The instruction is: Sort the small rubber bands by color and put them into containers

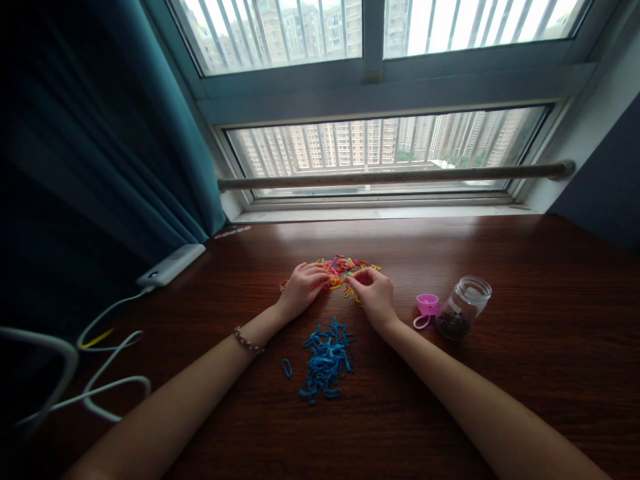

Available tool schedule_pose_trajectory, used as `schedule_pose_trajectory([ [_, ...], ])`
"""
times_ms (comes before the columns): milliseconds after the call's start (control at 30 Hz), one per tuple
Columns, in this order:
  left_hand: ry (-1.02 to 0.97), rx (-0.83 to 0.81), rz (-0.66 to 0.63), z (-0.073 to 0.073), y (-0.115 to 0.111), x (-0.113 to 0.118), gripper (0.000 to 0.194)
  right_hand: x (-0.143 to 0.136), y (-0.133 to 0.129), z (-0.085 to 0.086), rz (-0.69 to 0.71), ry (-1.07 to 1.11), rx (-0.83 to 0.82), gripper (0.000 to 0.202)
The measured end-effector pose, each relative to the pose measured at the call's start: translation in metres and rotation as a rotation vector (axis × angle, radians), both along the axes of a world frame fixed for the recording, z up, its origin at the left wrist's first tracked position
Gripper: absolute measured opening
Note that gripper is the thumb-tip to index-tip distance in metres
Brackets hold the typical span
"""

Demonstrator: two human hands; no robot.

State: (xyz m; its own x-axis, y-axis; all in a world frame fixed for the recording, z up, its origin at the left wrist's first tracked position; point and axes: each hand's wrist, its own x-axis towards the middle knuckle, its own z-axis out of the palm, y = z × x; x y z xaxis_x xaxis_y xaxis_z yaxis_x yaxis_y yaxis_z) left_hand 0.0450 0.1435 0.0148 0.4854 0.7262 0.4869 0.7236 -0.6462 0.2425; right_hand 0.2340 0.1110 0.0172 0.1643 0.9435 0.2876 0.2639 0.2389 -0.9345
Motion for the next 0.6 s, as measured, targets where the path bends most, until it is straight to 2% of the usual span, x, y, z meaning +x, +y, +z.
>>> schedule_pose_trajectory([
  [133,-0.021,0.012,0.005,0.000,0.001,-0.001,0.014,0.009,0.009,-0.003,-0.082,-0.003,0.002,0.026],
  [400,-0.233,-0.008,0.023,-0.001,0.006,-0.003,0.014,0.011,0.013,-0.006,-0.084,-0.066,0.042,0.025],
  [500,-0.281,-0.045,0.083,-0.001,0.007,-0.003,0.017,0.004,0.004,0.002,-0.004,-0.105,0.066,0.021],
  [600,-0.314,-0.066,0.132,-0.002,0.007,-0.003,0.017,-0.006,-0.015,0.013,0.213,-0.272,0.197,0.017],
])
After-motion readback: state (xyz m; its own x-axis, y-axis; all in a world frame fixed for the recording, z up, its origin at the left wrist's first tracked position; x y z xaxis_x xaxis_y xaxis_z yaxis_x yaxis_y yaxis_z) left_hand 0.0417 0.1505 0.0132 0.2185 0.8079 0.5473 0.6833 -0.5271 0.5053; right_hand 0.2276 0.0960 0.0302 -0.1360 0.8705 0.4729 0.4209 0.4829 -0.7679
